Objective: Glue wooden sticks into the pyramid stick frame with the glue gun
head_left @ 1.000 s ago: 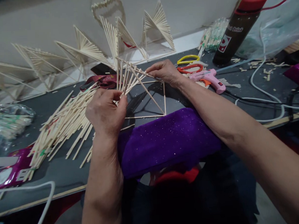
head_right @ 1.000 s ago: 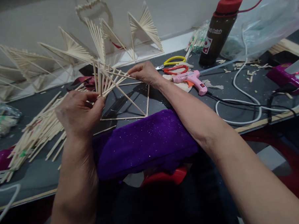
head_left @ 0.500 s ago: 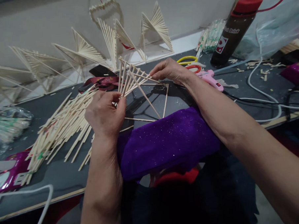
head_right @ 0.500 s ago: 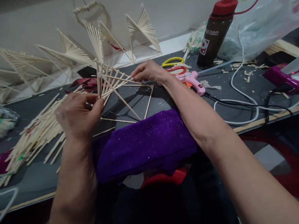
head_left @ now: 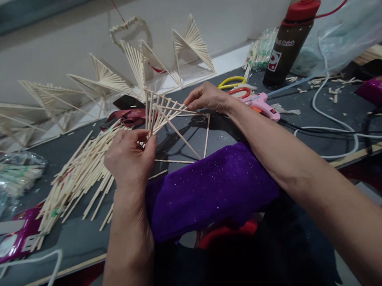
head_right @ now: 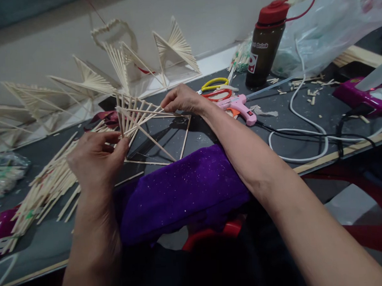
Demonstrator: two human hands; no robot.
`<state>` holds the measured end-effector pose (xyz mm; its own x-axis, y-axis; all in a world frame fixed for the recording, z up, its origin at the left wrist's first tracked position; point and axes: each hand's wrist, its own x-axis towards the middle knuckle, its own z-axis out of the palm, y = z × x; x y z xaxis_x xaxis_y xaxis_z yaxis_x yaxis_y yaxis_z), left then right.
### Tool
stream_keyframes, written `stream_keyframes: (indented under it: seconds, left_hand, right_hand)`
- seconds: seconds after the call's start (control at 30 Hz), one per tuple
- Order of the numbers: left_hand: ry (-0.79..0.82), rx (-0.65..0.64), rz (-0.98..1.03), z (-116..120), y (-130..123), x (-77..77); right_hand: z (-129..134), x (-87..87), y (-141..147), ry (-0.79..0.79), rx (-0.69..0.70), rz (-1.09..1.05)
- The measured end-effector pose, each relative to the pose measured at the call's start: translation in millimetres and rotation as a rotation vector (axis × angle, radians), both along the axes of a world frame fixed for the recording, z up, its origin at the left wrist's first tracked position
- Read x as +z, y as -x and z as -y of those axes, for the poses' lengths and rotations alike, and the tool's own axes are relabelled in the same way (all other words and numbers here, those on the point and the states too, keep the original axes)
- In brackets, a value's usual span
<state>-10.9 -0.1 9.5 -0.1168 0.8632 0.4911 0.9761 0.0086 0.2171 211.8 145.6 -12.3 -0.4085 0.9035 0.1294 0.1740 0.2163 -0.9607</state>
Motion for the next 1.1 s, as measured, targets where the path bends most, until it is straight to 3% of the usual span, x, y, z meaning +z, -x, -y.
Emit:
stream_keyframes:
  seconds: [0.53, 0.67, 0.87, 0.93, 1.0, 1.1]
  left_hand:
    - [-0.101, -0.021, -0.113, -10, 7, -4.7]
    - [-0.126, -0.014, -0.085, -9, 6, -3.8]
    - [-0.129, -0.029, -0.069, -8, 6, -4.4]
    - [-0.125, -0.025, -0.048, -9, 5, -3.9]
    - [-0.106, -0.026, -0.036, -9, 3, -3.1]
    - [-0.099, -0.023, -0.03, -9, 2, -2.5]
  right_hand:
    - [-3, 2.1, 1, -0.027, 0.036, -0.029]
    - [-2, 15.1, -8, -0.068, -0.101, -0.048]
    - [20, 56.6, -52, -0.154, -0.344, -0.091]
    - [33, 63.3, -75, -0.202, -0.391, -0.034]
    - [49, 61.0, -100, -0.244, -0.444, 0.055]
    - [72, 43.5, -139, -0.238, -0.538, 0.244]
